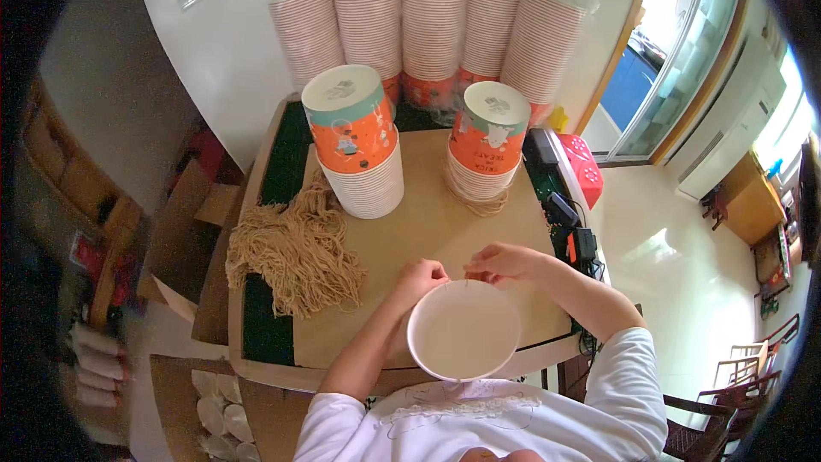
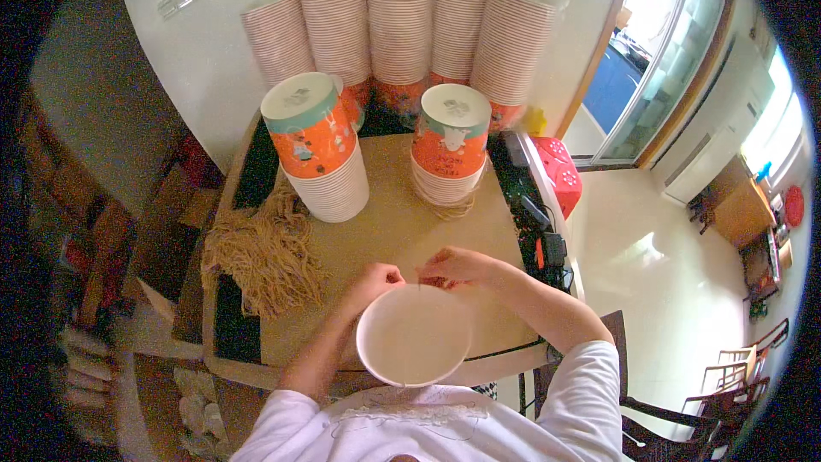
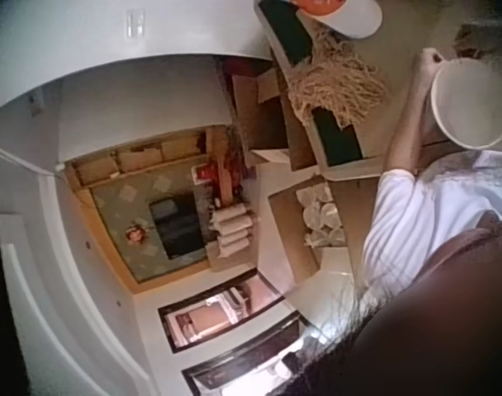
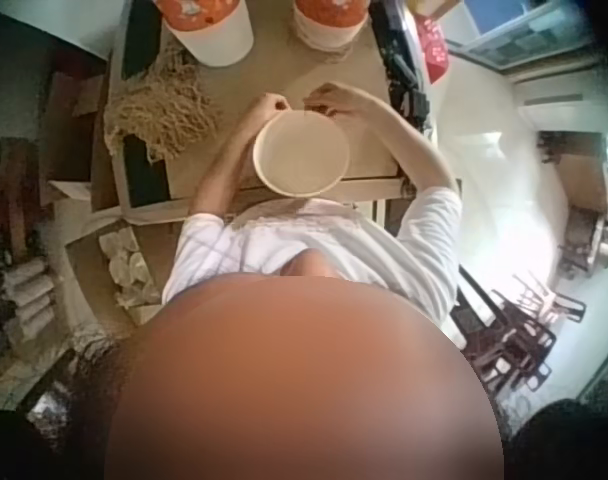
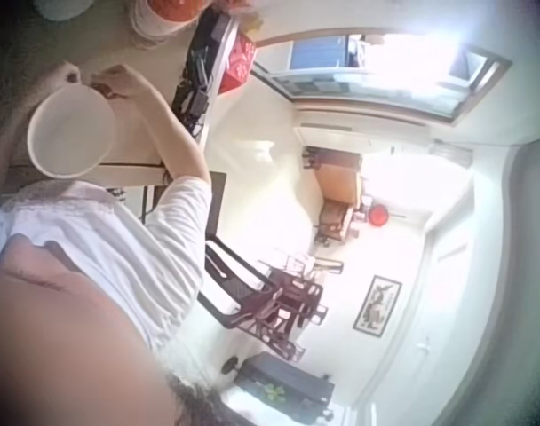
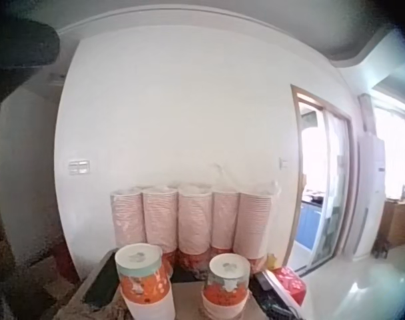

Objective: Manually attaching string handles to printed paper buckets by threading them through holes and tying knots.

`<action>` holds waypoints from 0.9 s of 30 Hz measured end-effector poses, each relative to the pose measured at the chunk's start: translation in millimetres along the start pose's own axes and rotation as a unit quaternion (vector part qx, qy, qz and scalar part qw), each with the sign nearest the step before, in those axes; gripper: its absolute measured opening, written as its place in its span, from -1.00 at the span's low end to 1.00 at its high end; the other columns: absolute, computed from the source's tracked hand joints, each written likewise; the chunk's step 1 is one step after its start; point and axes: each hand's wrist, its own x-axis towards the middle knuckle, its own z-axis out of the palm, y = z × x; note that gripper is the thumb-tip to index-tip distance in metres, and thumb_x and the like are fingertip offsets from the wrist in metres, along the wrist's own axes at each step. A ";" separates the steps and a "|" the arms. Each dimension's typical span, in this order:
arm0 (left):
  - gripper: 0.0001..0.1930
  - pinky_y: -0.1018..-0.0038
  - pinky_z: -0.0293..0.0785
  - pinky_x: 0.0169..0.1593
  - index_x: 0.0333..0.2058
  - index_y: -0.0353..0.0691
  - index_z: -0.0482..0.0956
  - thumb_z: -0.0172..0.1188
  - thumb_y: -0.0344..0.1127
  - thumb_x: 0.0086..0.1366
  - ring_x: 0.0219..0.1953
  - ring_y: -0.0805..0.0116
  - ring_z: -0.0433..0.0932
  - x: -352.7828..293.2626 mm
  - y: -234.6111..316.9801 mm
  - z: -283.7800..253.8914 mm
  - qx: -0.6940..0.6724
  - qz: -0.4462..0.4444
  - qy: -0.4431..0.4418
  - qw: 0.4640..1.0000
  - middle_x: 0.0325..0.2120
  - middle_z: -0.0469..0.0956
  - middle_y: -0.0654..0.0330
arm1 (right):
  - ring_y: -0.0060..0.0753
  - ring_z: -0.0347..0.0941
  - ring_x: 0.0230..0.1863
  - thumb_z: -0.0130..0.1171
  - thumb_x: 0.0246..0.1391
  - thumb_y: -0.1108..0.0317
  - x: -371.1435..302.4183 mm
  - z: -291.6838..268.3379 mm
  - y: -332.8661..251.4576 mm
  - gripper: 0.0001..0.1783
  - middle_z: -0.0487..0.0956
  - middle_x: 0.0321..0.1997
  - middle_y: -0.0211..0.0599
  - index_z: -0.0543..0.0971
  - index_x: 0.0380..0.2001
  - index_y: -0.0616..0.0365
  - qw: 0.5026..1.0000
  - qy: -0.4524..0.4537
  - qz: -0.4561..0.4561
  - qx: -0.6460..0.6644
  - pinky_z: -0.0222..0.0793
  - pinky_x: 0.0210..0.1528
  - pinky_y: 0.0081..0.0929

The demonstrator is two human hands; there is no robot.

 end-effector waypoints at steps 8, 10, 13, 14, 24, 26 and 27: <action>-0.93 0.62 0.39 -0.46 -0.38 -0.29 0.52 0.08 -0.45 0.16 -0.55 0.60 0.43 -0.7 19.8 1.7 -0.280 -0.011 -0.002 0.960 -0.54 0.51 0.29 | -0.66 0.37 -0.41 -0.01 0.13 0.17 5.1 12.5 11.6 -0.71 0.50 -0.47 -0.48 0.56 -0.36 0.17 0.997 -0.032 -0.064 0.003 0.30 -0.33 -0.67; -0.93 0.64 0.39 -0.46 -0.39 -0.30 0.51 0.05 -0.47 0.19 -0.56 0.63 0.41 -2.5 28.9 -2.0 -0.329 -0.015 -0.002 0.944 -0.54 0.50 0.31 | -0.67 0.37 -0.41 -0.01 0.13 0.18 0.6 16.4 6.6 -0.71 0.50 -0.46 -0.48 0.56 -0.35 0.17 0.996 -0.024 -0.082 0.022 0.29 -0.33 -0.68; -0.94 0.63 0.37 -0.48 -0.41 -0.29 0.50 0.05 -0.47 0.19 -0.57 0.62 0.40 -2.7 34.4 -2.9 -0.344 0.001 0.017 0.939 -0.56 0.49 0.31 | -0.69 0.36 -0.40 -0.01 0.14 0.18 -0.3 19.0 3.3 -0.70 0.50 -0.46 -0.50 0.56 -0.34 0.19 0.996 -0.006 -0.081 0.037 0.28 -0.32 -0.69; -0.94 0.63 0.37 -0.48 -0.42 -0.29 0.49 0.05 -0.47 0.19 -0.58 0.62 0.40 -2.2 34.1 -1.8 -0.345 0.007 0.031 0.938 -0.57 0.49 0.32 | -0.69 0.35 -0.39 0.00 0.13 0.19 2.1 19.2 6.0 -0.71 0.49 -0.45 -0.51 0.56 -0.34 0.19 0.993 -0.012 -0.105 0.057 0.28 -0.31 -0.69; -0.94 0.65 0.34 -0.49 -0.49 -0.29 0.55 0.11 -0.50 0.12 -0.59 0.65 0.38 -2.9 33.3 0.1 -0.255 0.059 0.124 0.957 -0.61 0.52 0.28 | -0.72 0.36 -0.38 0.09 0.07 0.30 5.9 26.8 -2.1 -0.81 0.49 -0.46 -0.52 0.55 -0.40 0.22 0.989 0.014 -0.103 0.109 0.29 -0.33 -0.69; -0.94 0.66 0.34 -0.49 -0.50 -0.29 0.55 0.11 -0.49 0.12 -0.59 0.65 0.39 -4.2 34.8 0.2 -0.227 0.070 0.144 0.961 -0.61 0.52 0.28 | -0.72 0.35 -0.40 0.09 0.06 0.31 10.5 21.9 5.8 -0.82 0.48 -0.47 -0.53 0.54 -0.44 0.21 0.989 -0.008 -0.117 0.089 0.28 -0.34 -0.69; -0.93 0.66 0.34 -0.50 -0.51 -0.29 0.56 0.12 -0.49 0.11 -0.60 0.65 0.39 -5.1 35.5 0.2 -0.199 0.081 0.165 0.963 -0.62 0.53 0.28 | -0.73 0.34 -0.41 0.09 0.04 0.33 14.0 18.6 11.0 -0.84 0.47 -0.49 -0.53 0.53 -0.47 0.21 0.989 -0.030 -0.130 0.069 0.26 -0.36 -0.70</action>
